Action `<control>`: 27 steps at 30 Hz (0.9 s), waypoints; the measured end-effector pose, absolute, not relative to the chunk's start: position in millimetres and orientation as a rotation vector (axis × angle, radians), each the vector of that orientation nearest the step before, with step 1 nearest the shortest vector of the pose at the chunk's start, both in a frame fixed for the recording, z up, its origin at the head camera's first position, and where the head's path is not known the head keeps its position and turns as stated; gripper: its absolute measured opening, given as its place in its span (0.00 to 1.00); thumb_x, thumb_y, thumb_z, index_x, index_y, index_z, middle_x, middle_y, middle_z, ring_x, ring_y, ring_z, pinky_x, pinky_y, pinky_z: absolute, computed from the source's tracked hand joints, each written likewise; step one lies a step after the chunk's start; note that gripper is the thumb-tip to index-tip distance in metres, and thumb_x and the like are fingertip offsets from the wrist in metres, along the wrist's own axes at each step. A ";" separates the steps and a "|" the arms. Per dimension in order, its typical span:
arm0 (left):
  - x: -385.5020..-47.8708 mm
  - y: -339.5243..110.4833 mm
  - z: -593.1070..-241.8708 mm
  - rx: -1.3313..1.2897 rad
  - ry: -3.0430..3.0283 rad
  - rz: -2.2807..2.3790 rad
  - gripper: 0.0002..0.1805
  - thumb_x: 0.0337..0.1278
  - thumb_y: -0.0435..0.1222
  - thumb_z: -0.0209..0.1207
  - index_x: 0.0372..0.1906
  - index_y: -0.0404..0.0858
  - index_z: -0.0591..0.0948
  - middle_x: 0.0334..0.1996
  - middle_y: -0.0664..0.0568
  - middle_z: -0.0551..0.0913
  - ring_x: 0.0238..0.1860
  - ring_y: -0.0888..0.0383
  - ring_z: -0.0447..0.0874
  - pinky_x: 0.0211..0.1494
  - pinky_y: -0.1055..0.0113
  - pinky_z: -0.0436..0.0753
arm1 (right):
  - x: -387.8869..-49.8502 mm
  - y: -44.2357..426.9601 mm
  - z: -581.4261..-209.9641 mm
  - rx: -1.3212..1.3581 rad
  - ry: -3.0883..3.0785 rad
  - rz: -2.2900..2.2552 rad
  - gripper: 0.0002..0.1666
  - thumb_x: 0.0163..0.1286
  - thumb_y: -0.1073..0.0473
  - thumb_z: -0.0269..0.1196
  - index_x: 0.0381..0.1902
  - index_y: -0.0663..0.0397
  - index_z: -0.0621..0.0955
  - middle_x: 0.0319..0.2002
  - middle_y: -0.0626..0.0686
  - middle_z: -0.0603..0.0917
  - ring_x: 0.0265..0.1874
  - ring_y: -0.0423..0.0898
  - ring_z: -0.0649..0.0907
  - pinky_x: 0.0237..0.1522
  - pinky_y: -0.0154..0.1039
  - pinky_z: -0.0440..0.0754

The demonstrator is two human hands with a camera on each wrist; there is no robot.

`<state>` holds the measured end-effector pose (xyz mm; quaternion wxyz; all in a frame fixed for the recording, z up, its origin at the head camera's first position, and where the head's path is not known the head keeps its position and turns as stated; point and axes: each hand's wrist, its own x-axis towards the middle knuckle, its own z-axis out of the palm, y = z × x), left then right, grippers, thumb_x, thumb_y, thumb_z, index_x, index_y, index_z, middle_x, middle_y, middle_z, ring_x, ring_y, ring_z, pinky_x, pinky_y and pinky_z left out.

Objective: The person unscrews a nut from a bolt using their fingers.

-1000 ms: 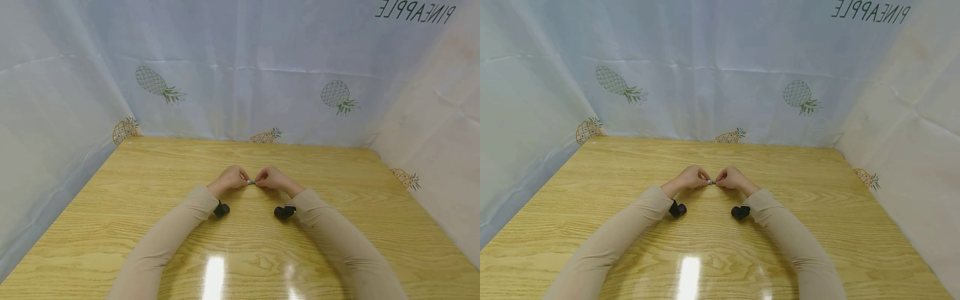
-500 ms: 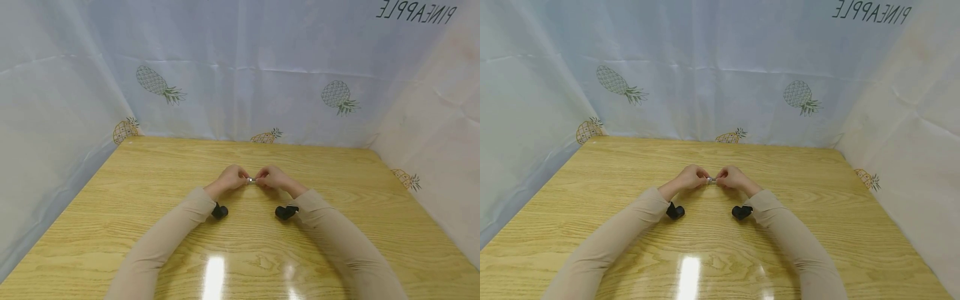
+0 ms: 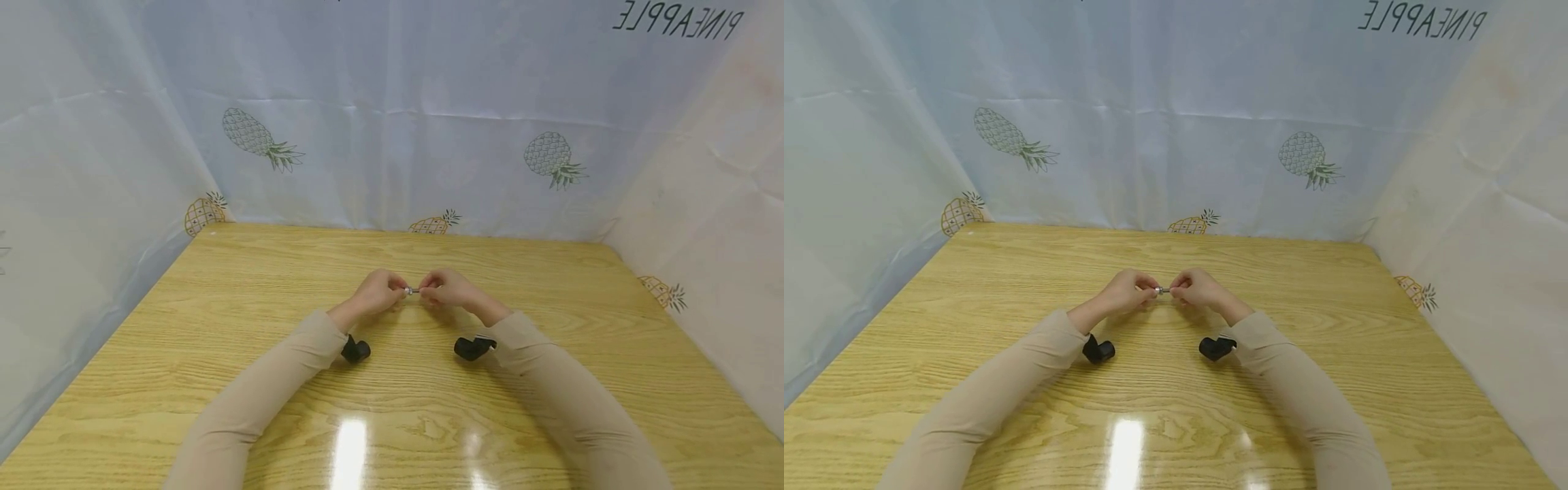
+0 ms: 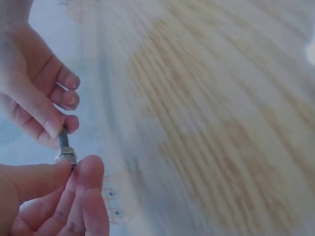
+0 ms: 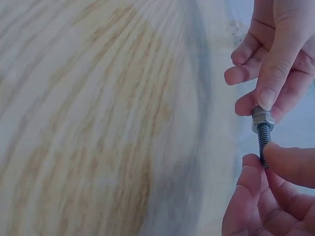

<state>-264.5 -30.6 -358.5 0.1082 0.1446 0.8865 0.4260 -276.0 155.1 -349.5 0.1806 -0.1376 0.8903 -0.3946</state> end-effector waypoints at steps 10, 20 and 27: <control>-260.0 -37.2 -346.4 0.472 2.575 1.371 0.14 0.62 0.36 0.56 0.50 0.35 0.81 0.43 0.42 0.85 0.36 0.53 0.87 0.37 0.69 0.82 | -267.1 157.8 -338.6 -0.400 2.527 -1.196 0.14 0.70 0.58 0.56 0.47 0.63 0.76 0.43 0.65 0.79 0.38 0.57 0.81 0.41 0.45 0.82; -254.4 -42.2 -333.8 0.504 2.540 1.463 0.17 0.62 0.39 0.56 0.53 0.36 0.80 0.45 0.43 0.85 0.41 0.49 0.87 0.43 0.65 0.82 | -254.4 159.8 -323.9 -0.439 2.519 -1.315 0.14 0.70 0.57 0.56 0.48 0.61 0.76 0.43 0.65 0.78 0.43 0.63 0.78 0.50 0.53 0.80; -247.7 -43.8 -328.8 0.498 2.505 1.548 0.15 0.61 0.39 0.58 0.50 0.37 0.81 0.44 0.43 0.85 0.42 0.46 0.86 0.47 0.61 0.81 | -247.1 161.4 -317.7 -0.447 2.501 -1.388 0.14 0.70 0.56 0.56 0.48 0.60 0.75 0.39 0.54 0.79 0.41 0.58 0.79 0.52 0.54 0.78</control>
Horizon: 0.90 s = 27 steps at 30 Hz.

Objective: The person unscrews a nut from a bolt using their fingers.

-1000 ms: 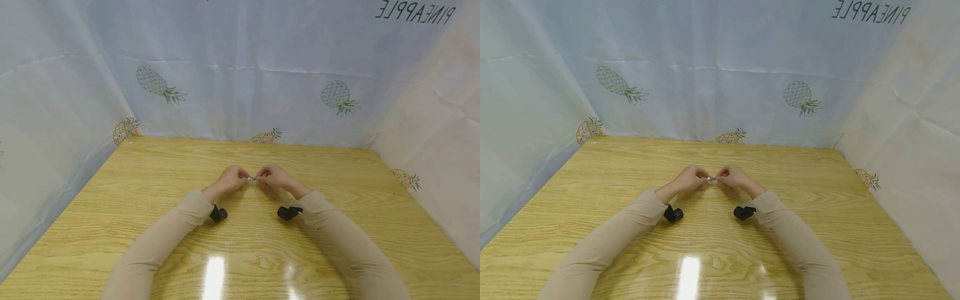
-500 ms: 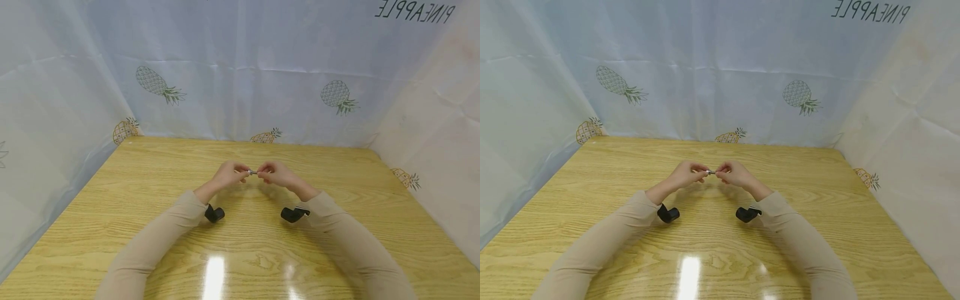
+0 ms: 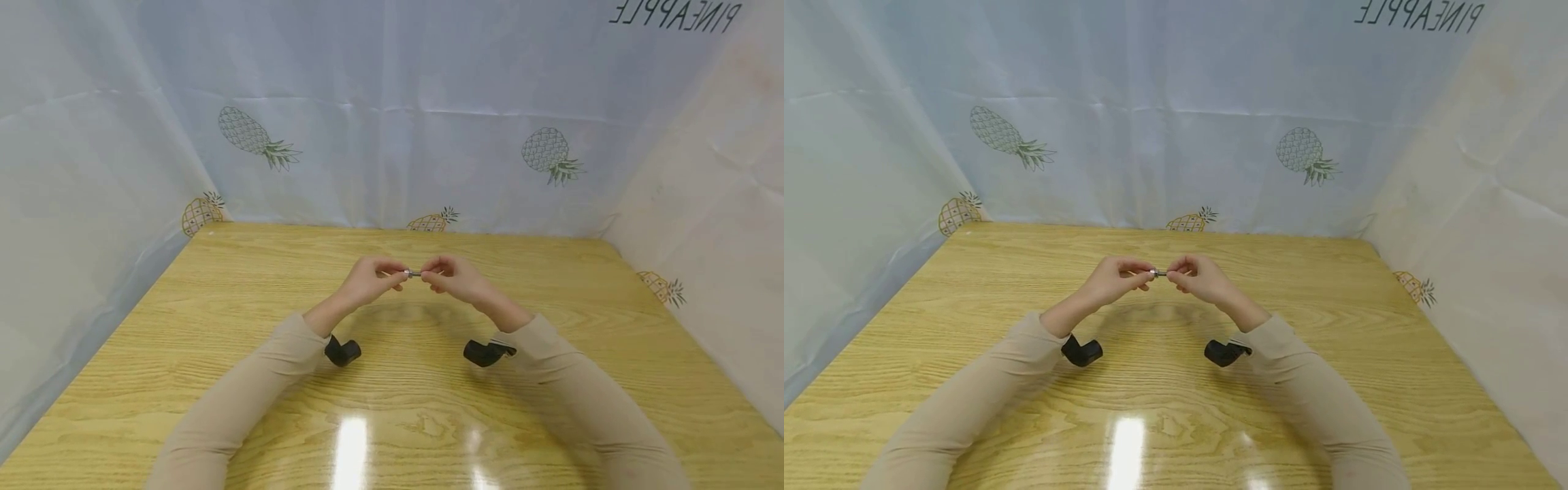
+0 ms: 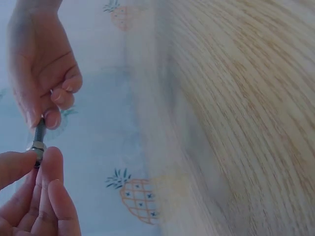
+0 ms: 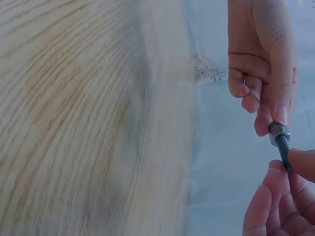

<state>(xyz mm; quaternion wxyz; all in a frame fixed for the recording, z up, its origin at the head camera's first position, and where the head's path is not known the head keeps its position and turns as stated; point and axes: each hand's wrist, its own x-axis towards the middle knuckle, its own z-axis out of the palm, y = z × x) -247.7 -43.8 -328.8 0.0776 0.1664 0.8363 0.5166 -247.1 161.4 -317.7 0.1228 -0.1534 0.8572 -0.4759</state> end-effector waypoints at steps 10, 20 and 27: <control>-240.2 -45.8 -326.3 0.542 2.450 1.683 0.15 0.61 0.38 0.58 0.49 0.36 0.82 0.46 0.42 0.84 0.41 0.47 0.86 0.52 0.57 0.82 | -238.5 154.6 -312.5 -0.466 2.486 -1.433 0.20 0.69 0.51 0.57 0.53 0.56 0.76 0.49 0.62 0.79 0.43 0.54 0.80 0.53 0.52 0.79; -236.5 -45.6 -327.8 0.600 2.403 1.768 0.14 0.60 0.37 0.59 0.48 0.36 0.82 0.45 0.41 0.85 0.40 0.45 0.86 0.51 0.55 0.82 | -231.5 146.6 -310.2 -0.498 2.513 -1.444 0.19 0.70 0.52 0.56 0.51 0.60 0.77 0.48 0.65 0.82 0.36 0.44 0.81 0.48 0.47 0.82; -235.8 -45.0 -331.2 0.628 2.393 1.808 0.13 0.59 0.37 0.60 0.46 0.35 0.83 0.43 0.40 0.85 0.38 0.47 0.86 0.51 0.52 0.81 | -230.2 145.1 -311.6 -0.494 2.525 -1.456 0.18 0.70 0.54 0.56 0.51 0.60 0.77 0.47 0.63 0.82 0.41 0.49 0.82 0.52 0.53 0.79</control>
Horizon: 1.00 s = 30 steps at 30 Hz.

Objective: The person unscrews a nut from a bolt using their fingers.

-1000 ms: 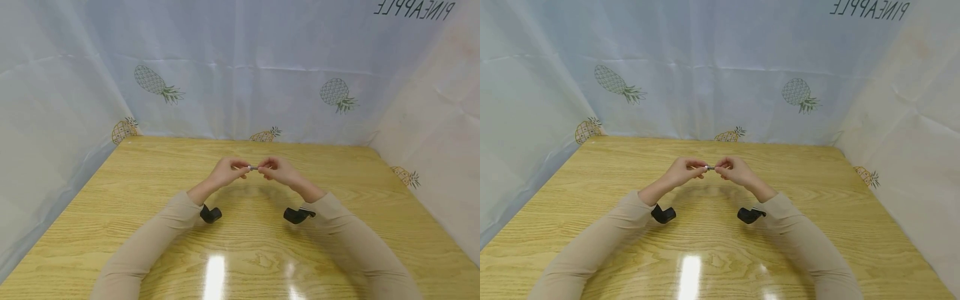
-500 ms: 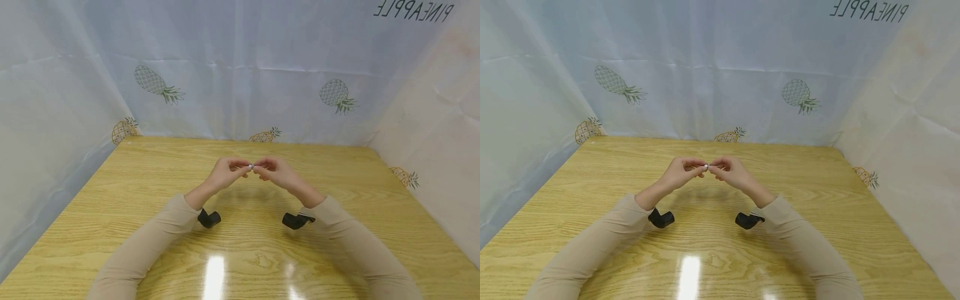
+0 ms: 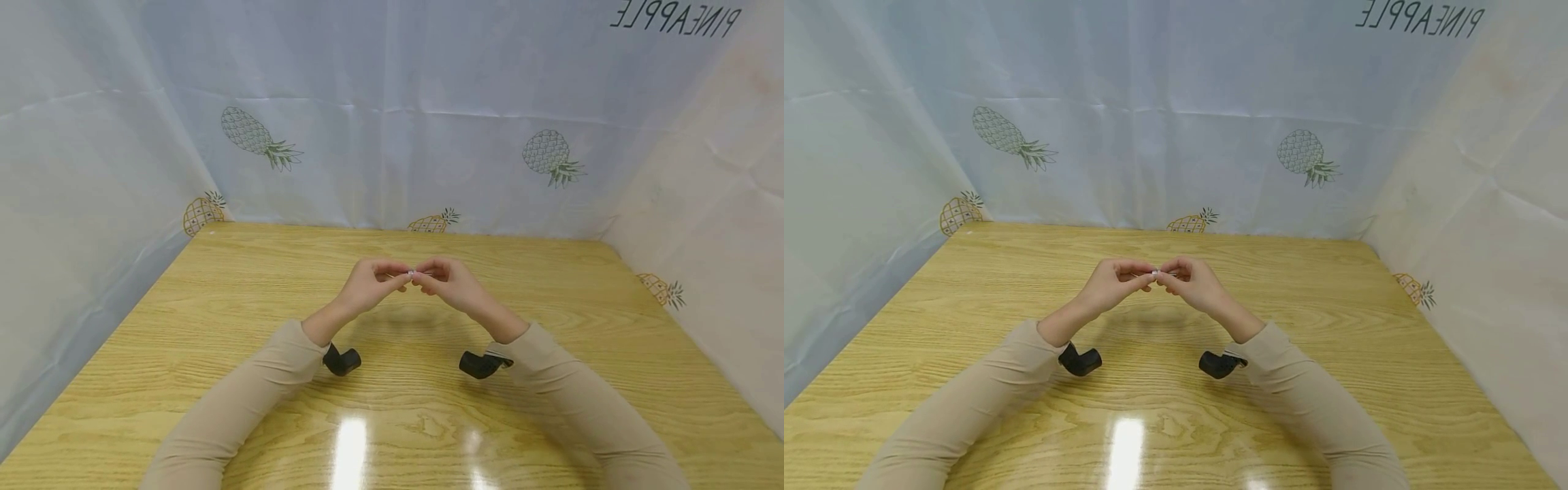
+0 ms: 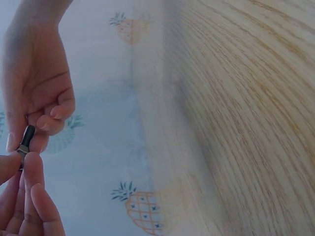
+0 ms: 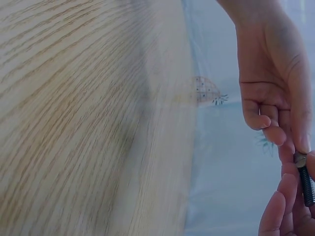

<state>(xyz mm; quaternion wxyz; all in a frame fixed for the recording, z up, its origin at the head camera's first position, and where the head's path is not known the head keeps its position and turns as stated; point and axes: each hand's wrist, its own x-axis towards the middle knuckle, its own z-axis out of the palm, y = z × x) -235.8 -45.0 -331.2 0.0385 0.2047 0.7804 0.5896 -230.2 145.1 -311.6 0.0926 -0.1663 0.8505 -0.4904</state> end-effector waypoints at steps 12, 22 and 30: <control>-234.5 -46.4 -330.8 0.605 2.366 1.844 0.13 0.59 0.37 0.60 0.47 0.36 0.83 0.43 0.41 0.85 0.38 0.53 0.86 0.50 0.59 0.83 | -227.0 144.7 -310.6 -0.504 2.560 -1.469 0.17 0.69 0.54 0.57 0.50 0.60 0.77 0.45 0.61 0.82 0.38 0.45 0.81 0.45 0.42 0.82; -232.9 -46.8 -329.1 0.567 2.358 1.836 0.14 0.58 0.39 0.61 0.46 0.37 0.84 0.42 0.42 0.86 0.39 0.57 0.86 0.52 0.62 0.82 | -224.6 141.9 -311.7 -0.544 2.630 -1.484 0.14 0.66 0.59 0.61 0.47 0.59 0.78 0.47 0.59 0.81 0.46 0.52 0.81 0.47 0.44 0.81; -234.0 -46.1 -328.8 0.528 2.348 1.850 0.14 0.57 0.39 0.61 0.46 0.37 0.84 0.43 0.43 0.86 0.41 0.54 0.87 0.53 0.62 0.82 | -224.5 143.6 -312.2 -0.573 2.597 -1.540 0.15 0.65 0.60 0.61 0.49 0.58 0.76 0.49 0.58 0.79 0.48 0.52 0.80 0.48 0.43 0.81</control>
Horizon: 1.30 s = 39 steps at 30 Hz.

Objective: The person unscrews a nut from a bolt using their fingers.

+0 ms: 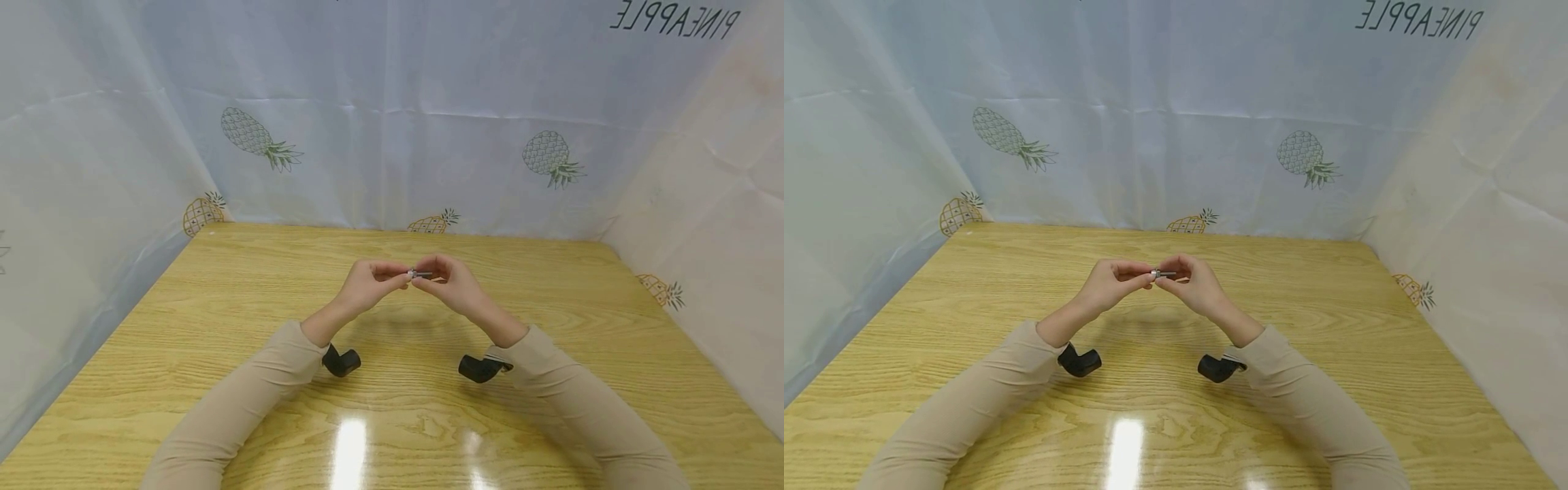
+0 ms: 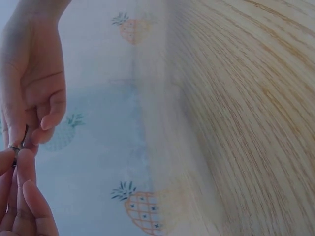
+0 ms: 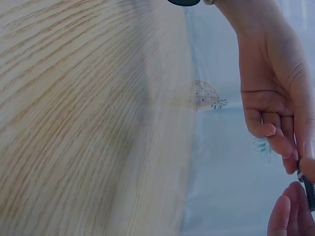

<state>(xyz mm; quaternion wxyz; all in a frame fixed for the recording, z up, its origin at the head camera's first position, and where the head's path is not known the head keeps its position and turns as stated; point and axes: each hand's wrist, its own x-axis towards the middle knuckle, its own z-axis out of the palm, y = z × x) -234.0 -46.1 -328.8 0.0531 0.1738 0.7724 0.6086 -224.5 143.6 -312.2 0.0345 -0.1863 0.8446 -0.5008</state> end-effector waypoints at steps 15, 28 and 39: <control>-234.4 -46.9 -329.8 0.562 2.362 1.861 0.13 0.58 0.38 0.61 0.45 0.36 0.84 0.43 0.43 0.86 0.40 0.55 0.87 0.52 0.62 0.82 | -225.4 142.9 -312.1 -0.533 2.604 -1.463 0.18 0.68 0.53 0.58 0.51 0.56 0.78 0.48 0.58 0.81 0.47 0.55 0.81 0.48 0.44 0.82; -234.4 -47.5 -330.5 0.590 2.370 1.860 0.13 0.58 0.37 0.61 0.46 0.37 0.84 0.43 0.42 0.86 0.39 0.56 0.87 0.50 0.63 0.83 | -227.2 141.7 -313.3 -0.546 2.563 -1.496 0.21 0.71 0.48 0.54 0.52 0.57 0.78 0.46 0.60 0.82 0.48 0.59 0.80 0.49 0.47 0.81; -234.9 -49.0 -332.6 0.575 2.369 1.880 0.13 0.57 0.36 0.61 0.46 0.35 0.84 0.41 0.40 0.86 0.38 0.55 0.87 0.50 0.62 0.83 | -227.3 140.6 -314.5 -0.563 2.593 -1.527 0.21 0.64 0.57 0.63 0.54 0.58 0.75 0.52 0.60 0.79 0.51 0.55 0.81 0.50 0.43 0.82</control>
